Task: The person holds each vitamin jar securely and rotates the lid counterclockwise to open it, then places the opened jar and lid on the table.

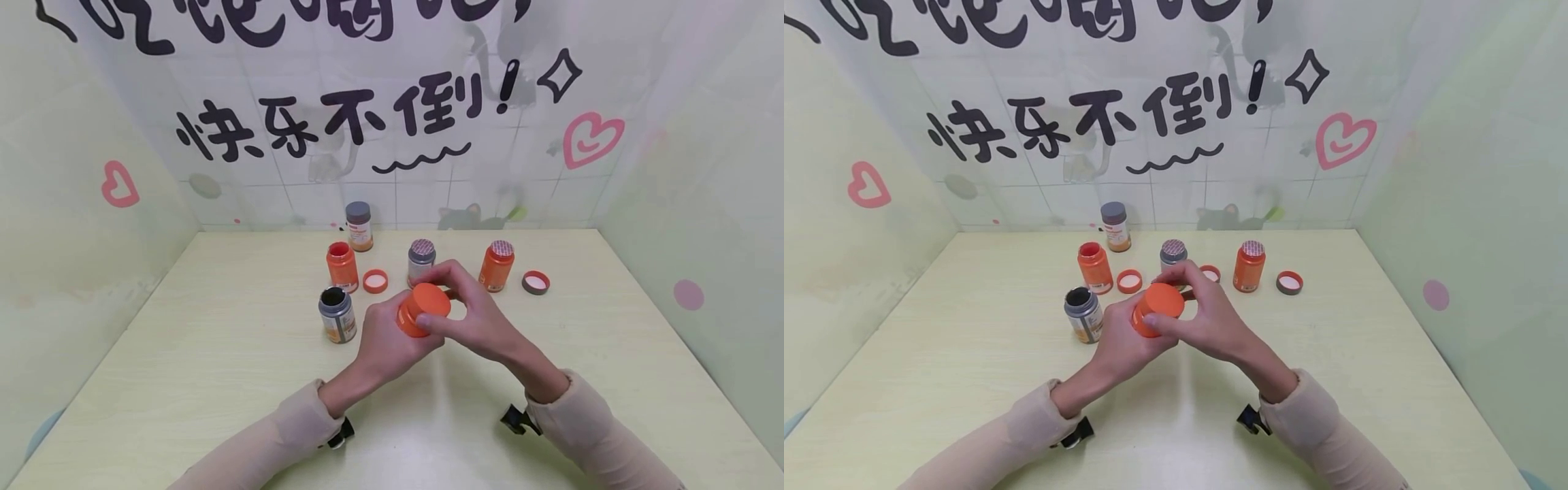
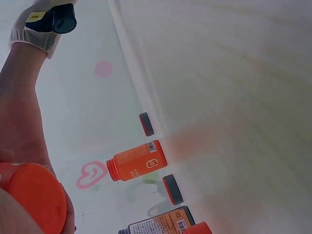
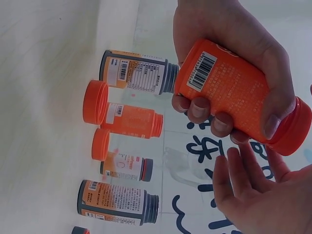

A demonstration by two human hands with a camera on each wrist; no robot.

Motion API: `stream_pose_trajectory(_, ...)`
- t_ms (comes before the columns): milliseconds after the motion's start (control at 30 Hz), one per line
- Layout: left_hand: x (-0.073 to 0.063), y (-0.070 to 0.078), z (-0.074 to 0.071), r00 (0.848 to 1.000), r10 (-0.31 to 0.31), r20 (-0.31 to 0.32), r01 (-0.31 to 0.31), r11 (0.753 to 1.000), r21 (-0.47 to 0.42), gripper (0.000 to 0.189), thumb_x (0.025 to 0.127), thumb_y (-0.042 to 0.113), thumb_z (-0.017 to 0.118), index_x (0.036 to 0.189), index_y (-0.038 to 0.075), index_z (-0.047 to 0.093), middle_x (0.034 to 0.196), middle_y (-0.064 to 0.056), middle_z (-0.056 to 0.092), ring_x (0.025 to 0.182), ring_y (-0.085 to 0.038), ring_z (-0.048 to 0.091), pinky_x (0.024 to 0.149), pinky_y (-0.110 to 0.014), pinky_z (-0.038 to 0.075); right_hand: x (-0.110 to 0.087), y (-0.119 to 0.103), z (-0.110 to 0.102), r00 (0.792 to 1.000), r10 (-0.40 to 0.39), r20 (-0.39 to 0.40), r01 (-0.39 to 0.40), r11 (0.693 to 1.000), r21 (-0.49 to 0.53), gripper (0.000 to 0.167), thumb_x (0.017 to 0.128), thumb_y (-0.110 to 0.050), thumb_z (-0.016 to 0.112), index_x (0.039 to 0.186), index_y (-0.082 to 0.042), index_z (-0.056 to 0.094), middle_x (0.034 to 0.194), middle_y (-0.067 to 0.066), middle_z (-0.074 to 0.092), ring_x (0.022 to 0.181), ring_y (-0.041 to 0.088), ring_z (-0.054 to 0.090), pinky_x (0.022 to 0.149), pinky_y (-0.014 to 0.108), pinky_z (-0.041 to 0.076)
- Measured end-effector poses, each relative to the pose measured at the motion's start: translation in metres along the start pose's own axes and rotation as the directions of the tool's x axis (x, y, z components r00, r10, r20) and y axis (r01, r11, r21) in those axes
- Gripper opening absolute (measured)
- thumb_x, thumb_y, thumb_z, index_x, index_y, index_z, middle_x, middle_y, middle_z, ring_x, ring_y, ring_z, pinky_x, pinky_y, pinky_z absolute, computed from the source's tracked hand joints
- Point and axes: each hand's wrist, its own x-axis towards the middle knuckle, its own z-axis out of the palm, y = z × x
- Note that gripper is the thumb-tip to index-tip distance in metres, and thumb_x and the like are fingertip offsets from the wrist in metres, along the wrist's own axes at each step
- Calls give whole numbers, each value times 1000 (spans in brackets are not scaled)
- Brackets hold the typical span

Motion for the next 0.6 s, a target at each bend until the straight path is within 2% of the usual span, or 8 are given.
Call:
stream_pose_trajectory(100, 0, 0, -1, 1000, -4, -4, 4, 1000, 2, 36, 80, 22, 83, 111, 10, 70, 95, -1, 78, 81, -12, 71, 72, -25, 59, 0, -1, 0, 998, 35, -43, -36, 999, -28, 41, 84, -25, 76, 119, -13, 57, 120, 2, 67, 112, 20, 62, 99, 50, 51)
stream_pose_trajectory(200, 0, 0, -1, 1000, -5, -7, 5, 1000, 2, 36, 80, 21, 83, 111, 10, 70, 95, -1, 78, 80, -12, 71, 72, -24, 59, 0, 0, 0, 998, 39, -58, -41, 998, -41, 39, 84, -23, 78, 117, -14, 59, 118, 1, 67, 111, 20, 62, 98, 48, 52)
stream_pose_trajectory(600, 0, 0, -1, 1000, -2, -9, 2, 1000, 6, 38, 80, 23, 84, 113, 10, 70, 96, -2, 78, 82, -14, 72, 73, -25, 59, -1, 1, -3, 999, -28, 21, 28, 1000, 8, 42, 88, -17, 70, 128, -9, 60, 125, 5, 65, 118, 22, 59, 105, 52, 50)
